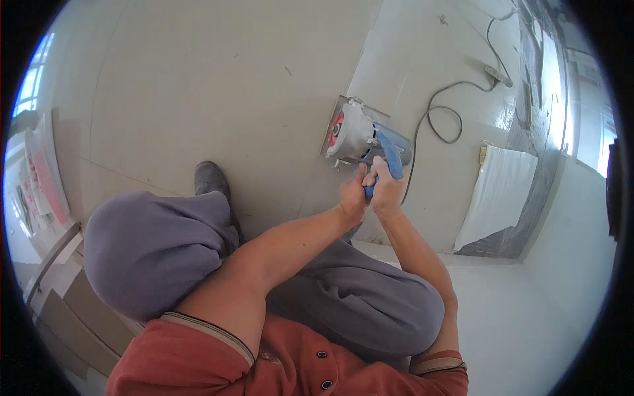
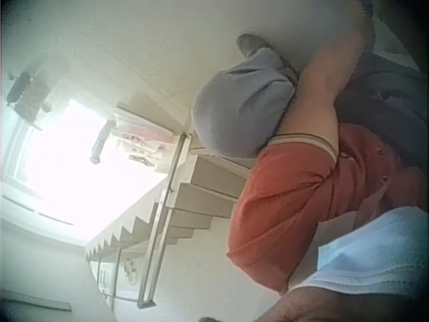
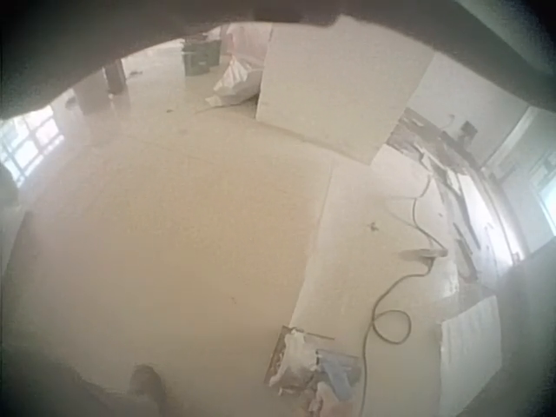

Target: Using a circular saw to cut floor tiles.

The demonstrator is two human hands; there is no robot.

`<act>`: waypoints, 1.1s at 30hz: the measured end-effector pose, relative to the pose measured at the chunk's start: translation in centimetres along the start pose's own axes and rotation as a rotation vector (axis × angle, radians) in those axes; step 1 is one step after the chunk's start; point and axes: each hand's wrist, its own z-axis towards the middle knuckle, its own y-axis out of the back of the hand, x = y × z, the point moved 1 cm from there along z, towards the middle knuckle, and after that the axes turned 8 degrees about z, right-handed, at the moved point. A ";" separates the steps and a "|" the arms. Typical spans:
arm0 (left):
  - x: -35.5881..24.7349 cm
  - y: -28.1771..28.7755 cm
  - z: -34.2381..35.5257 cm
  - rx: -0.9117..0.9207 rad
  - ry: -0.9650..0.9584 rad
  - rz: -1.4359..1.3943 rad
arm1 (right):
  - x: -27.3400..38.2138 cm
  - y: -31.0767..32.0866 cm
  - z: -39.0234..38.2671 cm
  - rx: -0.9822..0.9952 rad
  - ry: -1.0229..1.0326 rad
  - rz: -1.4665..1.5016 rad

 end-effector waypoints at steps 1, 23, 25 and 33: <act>0.2 0.3 0.4 -0.002 -0.003 -0.001 | -0.1 -0.1 0.0 0.005 -0.010 0.013; 0.8 1.1 1.4 0.160 0.019 -0.025 | 0.1 -0.1 -0.1 0.020 -0.002 -0.028; 0.6 0.5 0.7 0.175 0.019 -0.048 | 0.1 0.3 -0.1 0.014 0.010 -0.046; 0.3 0.7 0.8 0.073 -0.010 0.014 | 0.2 -0.2 -0.2 0.009 0.008 -0.037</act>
